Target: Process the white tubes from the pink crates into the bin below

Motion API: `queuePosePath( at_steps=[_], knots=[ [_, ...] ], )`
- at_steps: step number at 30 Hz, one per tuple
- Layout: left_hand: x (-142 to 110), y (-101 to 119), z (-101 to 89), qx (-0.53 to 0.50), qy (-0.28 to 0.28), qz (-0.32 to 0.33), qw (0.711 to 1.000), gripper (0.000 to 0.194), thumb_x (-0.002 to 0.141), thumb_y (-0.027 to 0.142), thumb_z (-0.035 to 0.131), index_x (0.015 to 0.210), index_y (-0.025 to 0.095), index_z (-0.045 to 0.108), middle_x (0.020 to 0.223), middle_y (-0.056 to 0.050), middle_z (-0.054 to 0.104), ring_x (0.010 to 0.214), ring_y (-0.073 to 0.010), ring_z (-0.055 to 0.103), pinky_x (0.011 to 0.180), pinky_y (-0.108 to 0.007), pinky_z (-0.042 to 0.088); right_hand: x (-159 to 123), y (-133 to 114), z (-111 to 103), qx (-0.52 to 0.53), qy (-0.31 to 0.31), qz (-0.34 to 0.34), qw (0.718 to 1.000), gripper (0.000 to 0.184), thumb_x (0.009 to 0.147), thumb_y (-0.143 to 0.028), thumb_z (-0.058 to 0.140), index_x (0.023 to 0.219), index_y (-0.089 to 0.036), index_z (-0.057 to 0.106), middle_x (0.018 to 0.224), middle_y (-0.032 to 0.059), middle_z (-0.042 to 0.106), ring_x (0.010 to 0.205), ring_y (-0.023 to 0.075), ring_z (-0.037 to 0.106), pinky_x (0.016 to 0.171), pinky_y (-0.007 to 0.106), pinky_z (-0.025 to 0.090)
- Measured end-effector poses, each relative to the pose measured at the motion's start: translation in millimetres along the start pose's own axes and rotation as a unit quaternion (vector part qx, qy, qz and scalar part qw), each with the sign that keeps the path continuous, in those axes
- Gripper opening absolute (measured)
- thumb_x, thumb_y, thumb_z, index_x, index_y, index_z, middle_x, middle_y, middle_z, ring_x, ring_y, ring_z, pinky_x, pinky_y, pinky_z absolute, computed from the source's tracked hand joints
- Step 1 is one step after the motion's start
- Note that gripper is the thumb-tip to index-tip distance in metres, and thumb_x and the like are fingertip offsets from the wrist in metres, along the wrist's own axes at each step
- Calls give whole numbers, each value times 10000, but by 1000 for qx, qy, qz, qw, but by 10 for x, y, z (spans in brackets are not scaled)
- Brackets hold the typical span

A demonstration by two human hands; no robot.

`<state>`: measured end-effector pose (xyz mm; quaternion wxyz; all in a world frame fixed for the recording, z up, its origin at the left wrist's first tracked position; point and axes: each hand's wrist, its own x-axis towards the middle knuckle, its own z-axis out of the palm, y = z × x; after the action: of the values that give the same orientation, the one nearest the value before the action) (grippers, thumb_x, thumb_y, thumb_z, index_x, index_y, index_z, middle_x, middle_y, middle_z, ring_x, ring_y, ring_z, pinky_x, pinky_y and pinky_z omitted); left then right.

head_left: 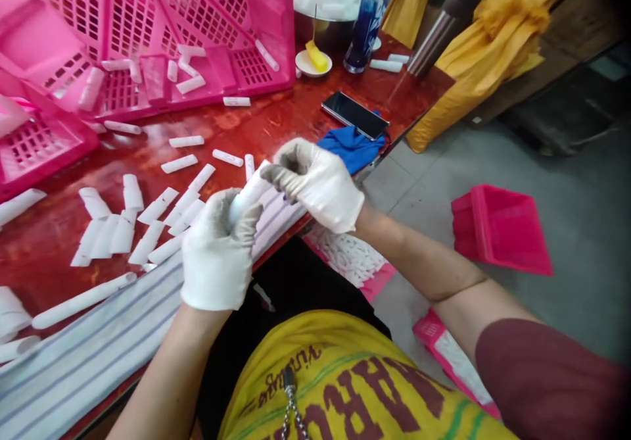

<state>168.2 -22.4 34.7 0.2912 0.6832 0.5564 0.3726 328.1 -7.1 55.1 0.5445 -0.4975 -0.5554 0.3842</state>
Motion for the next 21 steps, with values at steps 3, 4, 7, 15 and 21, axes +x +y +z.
queuePosePath(
  at_steps=[3,4,7,15,21],
  knots=[
    [34,91,62,8,20,36,999,338,816,454,562,996,170,589,793,-8,585,695,-126,549,670,-253,460,35,-75,-57,-39,48,-33,998,367,708,-435,708,686,-194,432,632,-53,408,574,82,398,547,231,356],
    [45,117,73,5,26,40,999,333,811,450,573,986,167,591,798,-9,582,705,-127,546,683,-257,459,43,-93,-70,-39,38,-38,998,350,719,-422,702,681,-193,440,636,-50,415,583,84,405,553,232,359],
    [47,146,43,-88,-8,-23,996,341,789,455,606,957,159,585,758,-3,543,632,-95,498,588,-218,423,24,-112,-80,12,-20,-6,1000,267,787,-396,640,718,-173,511,672,-41,482,600,79,441,577,223,390],
    [-293,-126,-89,-625,-444,-315,559,418,864,544,410,790,146,513,482,120,87,362,-21,26,356,-164,157,-287,-95,-23,83,-198,-29,976,123,836,-237,594,737,-165,586,767,6,543,709,100,533,643,231,456],
    [-253,-92,-42,-222,-267,-68,935,378,883,466,425,1022,160,596,790,-53,587,687,-139,547,675,-281,444,-524,-108,-377,-91,-106,112,984,251,858,-415,529,796,-175,566,772,29,613,718,135,568,670,251,467]
  ],
)
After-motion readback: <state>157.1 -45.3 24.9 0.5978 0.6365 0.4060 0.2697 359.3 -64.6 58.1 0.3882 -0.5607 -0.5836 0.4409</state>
